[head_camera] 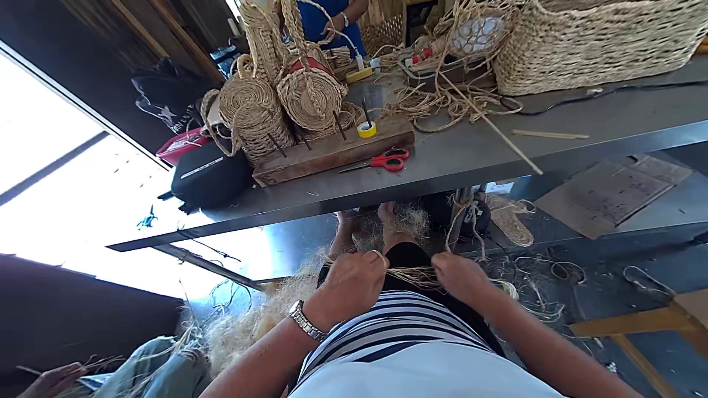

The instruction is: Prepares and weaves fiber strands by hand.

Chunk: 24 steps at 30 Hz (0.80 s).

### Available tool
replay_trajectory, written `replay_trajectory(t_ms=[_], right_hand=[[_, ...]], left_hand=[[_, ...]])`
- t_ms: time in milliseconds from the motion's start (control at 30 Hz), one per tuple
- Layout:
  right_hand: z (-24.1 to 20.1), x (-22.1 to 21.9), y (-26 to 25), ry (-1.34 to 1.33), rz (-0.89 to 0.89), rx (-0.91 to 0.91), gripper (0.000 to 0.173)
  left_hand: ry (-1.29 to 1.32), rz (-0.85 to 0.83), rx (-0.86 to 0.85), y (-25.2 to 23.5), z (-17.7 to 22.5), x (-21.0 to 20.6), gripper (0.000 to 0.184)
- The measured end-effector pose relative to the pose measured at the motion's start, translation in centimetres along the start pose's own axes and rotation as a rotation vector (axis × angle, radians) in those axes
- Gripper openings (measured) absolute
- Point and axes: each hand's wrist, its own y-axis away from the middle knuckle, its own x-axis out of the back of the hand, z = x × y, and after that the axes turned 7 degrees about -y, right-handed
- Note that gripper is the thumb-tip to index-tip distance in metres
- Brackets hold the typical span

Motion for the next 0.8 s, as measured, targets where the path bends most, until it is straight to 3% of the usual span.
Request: replay_trajectory(t_ms=[100, 200, 300, 367, 500, 600, 700, 767, 800], right_hand=[[7.1, -0.3, -0.7, -0.026, -0.070, -0.323, 0.029], [15.3, -1.9, 1.2, -0.016, -0.011, -0.612, 0.031], [18.5, -1.7, 3.3, 0.006, -0.010, -0.786, 0.033], [16.6, 0.3, 3.6, -0.083, 0.092, -0.669, 0.034], [7.7, 3.7, 0.9, -0.426, 0.375, 0.022, 0.030], [-0.7, 3.1, -0.2, -0.613, 0.230, 0.377, 0.032], [-4.4, 2.4, -0.5, -0.616, 0.012, 0.497, 0.023], [-3.5, 2.5, -0.5, -0.403, 0.007, 0.436, 0.026], [-2.5, 2.8, -0.4, -0.271, 0.001, 0.322, 0.028]], left_hand=[[-0.025, -0.010, 0.159, 1.8, -2.7, 1.8, 0.031], [-0.062, -0.043, 0.357, 3.9, -5.5, 4.0, 0.030], [-0.134, 0.000, 0.410, 5.1, -6.7, 4.5, 0.031], [-0.126, -0.050, 0.385, 4.6, -5.8, 4.1, 0.031], [-0.047, -0.070, 0.198, 1.2, -2.2, 2.0, 0.027], [-0.028, 0.056, 0.021, -1.3, -0.1, 0.5, 0.028], [-0.038, 0.075, -0.064, -1.8, -0.1, 0.4, 0.030], [-0.058, 0.025, -0.057, -0.7, -1.4, 0.8, 0.031], [-0.060, -0.003, -0.024, 0.2, -2.2, 0.9, 0.031]])
